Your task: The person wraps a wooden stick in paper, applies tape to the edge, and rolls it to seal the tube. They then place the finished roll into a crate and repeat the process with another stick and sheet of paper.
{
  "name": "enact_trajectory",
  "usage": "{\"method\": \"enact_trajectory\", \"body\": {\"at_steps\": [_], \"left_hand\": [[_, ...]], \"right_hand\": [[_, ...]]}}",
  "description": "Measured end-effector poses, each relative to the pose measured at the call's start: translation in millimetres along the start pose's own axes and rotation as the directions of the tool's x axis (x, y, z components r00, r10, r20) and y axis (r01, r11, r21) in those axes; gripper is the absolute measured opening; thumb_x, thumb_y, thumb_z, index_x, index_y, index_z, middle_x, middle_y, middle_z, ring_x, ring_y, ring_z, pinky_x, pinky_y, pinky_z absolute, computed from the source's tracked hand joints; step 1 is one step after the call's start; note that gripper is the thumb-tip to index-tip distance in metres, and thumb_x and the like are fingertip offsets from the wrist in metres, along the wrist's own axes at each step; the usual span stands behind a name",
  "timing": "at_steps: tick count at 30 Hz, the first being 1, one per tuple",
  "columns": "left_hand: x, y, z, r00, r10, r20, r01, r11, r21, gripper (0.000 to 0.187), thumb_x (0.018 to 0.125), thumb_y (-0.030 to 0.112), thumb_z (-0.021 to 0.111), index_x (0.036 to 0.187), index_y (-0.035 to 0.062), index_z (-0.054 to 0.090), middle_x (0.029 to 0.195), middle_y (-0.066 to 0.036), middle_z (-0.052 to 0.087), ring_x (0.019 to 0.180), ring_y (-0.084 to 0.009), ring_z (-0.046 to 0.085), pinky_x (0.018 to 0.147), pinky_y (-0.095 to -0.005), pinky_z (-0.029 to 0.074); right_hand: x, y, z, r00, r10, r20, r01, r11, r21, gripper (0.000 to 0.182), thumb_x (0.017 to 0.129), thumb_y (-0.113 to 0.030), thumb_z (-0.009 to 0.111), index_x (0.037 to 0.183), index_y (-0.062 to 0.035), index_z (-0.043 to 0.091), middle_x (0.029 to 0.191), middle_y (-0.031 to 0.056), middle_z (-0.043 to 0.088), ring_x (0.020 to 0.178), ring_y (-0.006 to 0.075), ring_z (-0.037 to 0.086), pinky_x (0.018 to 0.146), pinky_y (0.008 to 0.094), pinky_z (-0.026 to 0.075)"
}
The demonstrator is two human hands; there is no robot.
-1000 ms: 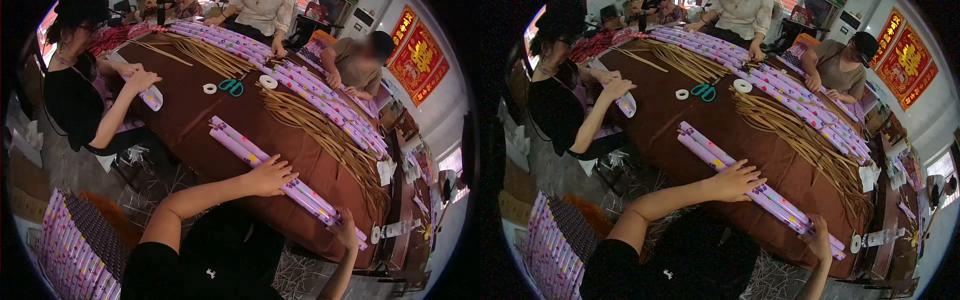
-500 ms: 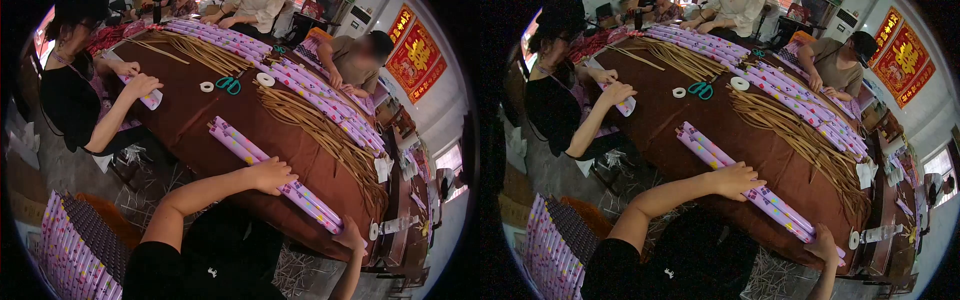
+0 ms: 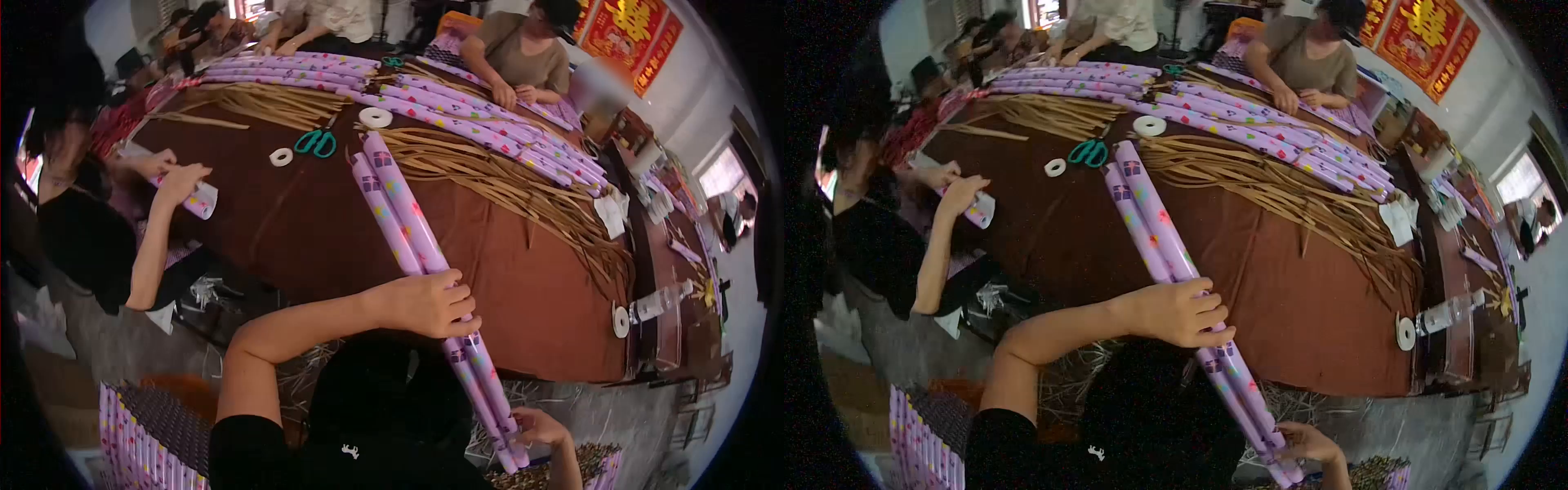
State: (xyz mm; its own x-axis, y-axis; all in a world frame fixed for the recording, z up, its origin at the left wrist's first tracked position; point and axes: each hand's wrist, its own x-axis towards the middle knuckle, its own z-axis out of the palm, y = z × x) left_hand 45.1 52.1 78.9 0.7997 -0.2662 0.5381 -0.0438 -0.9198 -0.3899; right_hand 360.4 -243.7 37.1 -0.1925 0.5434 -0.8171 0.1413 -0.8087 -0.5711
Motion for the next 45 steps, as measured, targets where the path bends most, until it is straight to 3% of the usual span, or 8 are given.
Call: {"method": "enact_trajectory", "body": {"at_steps": [3,5,10,16,19,27,36,45], "left_hand": [[12.9,-10.4,-11.5,0.984,0.173,-0.03,-0.174,0.984,-0.031,0.026,0.084,0.016,0.062,0.11,0.0141,0.061,0.092,-0.001,0.06,0.085,-0.0166,0.06,0.079,-0.0334,0.051],[24.3,-23.7,-20.2,0.967,0.251,-0.032,-0.251,0.968,0.0,0.026,0.085,0.017,0.064,0.111,0.0173,0.06,0.091,0.0,0.059,0.083,-0.017,0.06,0.079,-0.0336,0.051],[49.8,-57.3,-18.3,0.945,0.317,-0.077,-0.293,0.929,0.227,0.037,0.086,0.017,0.071,0.116,0.0288,0.052,0.106,0.0,0.056,0.108,-0.0162,0.056,0.096,-0.044,0.046],[109.5,-49.5,1.4,0.774,-0.225,-0.592,0.309,0.95,0.043,0.08,0.086,0.003,0.071,0.148,0.0255,0.025,0.152,-0.02,0.028,0.138,-0.0407,0.035,0.113,-0.0585,0.029],[87.2,-44.3,45.3,0.885,-0.221,-0.41,0.199,0.975,-0.095,0.092,0.085,-0.006,0.068,0.154,0.0235,0.014,0.153,-0.02,0.023,0.137,-0.0437,0.035,0.111,-0.0584,0.034],[82.5,-11.6,97.4,0.995,-0.036,-0.089,0.032,0.999,-0.037,0.056,0.097,0.009,0.057,0.148,0.0129,0.033,0.148,-0.015,0.037,0.137,-0.0356,0.036,0.11,-0.0537,0.039],[72.8,-9.5,105.2,0.961,-0.183,0.207,0.225,0.953,-0.201,0.049,0.098,0.008,0.055,0.144,0.0107,0.038,0.145,-0.015,0.04,0.135,-0.0349,0.038,0.109,-0.0521,0.04],[76.1,-5.8,107.9,0.911,-0.234,0.34,0.321,0.919,-0.227,0.043,0.099,0.007,0.053,0.141,0.0085,0.044,0.143,-0.014,0.043,0.133,-0.0343,0.04,0.108,-0.0506,0.04]], "right_hand": [[33.9,88.3,18.8,0.978,-0.051,0.203,-0.007,0.961,0.275,0.06,0.085,-0.001,0.074,0.139,0.0014,0.048,0.121,0.0139,0.063,0.104,0.0187,0.063,0.086,0.0353,0.053],[28.7,47.2,62.9,0.996,0.013,0.087,0.002,0.985,-0.171,0.06,0.083,-0.019,0.079,0.133,-0.0003,0.052,0.118,0.0131,0.065,0.103,0.0193,0.063,0.089,0.0342,0.051],[46.4,67.7,106.1,0.872,-0.405,-0.274,0.361,0.911,-0.197,0.058,0.084,-0.029,0.078,0.13,-0.0021,0.057,0.112,0.0146,0.069,0.103,0.0221,0.065,0.09,0.0345,0.051],[12.1,51.1,95.2,0.619,-0.587,-0.522,0.636,0.764,-0.105,0.044,0.084,-0.014,0.076,0.122,-0.001,0.06,0.107,0.0101,0.07,0.1,0.0165,0.064,0.09,0.0318,0.05],[-15.9,56.8,83.6,0.446,-0.606,-0.658,0.746,0.658,-0.101,0.034,0.084,-0.01,0.075,0.113,-0.0005,0.062,0.102,0.0067,0.071,0.097,0.0142,0.065,0.087,0.0304,0.051],[-53.6,82.5,78.9,0.299,-0.355,-0.886,0.954,0.095,0.284,0.057,0.087,-0.017,0.072,0.134,-0.0002,0.043,0.107,0.014,0.067,0.093,0.0236,0.07,0.085,0.0381,0.056],[-36.9,169.5,31.0,0.074,0.123,-0.99,0.877,-0.48,0.005,0.034,0.096,-0.017,0.062,0.125,-0.0054,0.049,0.108,0.0122,0.062,0.099,0.0262,0.065,0.092,0.0457,0.055],[-62.4,261.3,8.1,-0.219,0.515,-0.829,0.835,-0.341,-0.432,0.037,0.097,-0.032,0.06,0.113,0.0016,0.058,0.108,0.0155,0.067,0.102,0.028,0.064,0.094,0.0426,0.051]]}}
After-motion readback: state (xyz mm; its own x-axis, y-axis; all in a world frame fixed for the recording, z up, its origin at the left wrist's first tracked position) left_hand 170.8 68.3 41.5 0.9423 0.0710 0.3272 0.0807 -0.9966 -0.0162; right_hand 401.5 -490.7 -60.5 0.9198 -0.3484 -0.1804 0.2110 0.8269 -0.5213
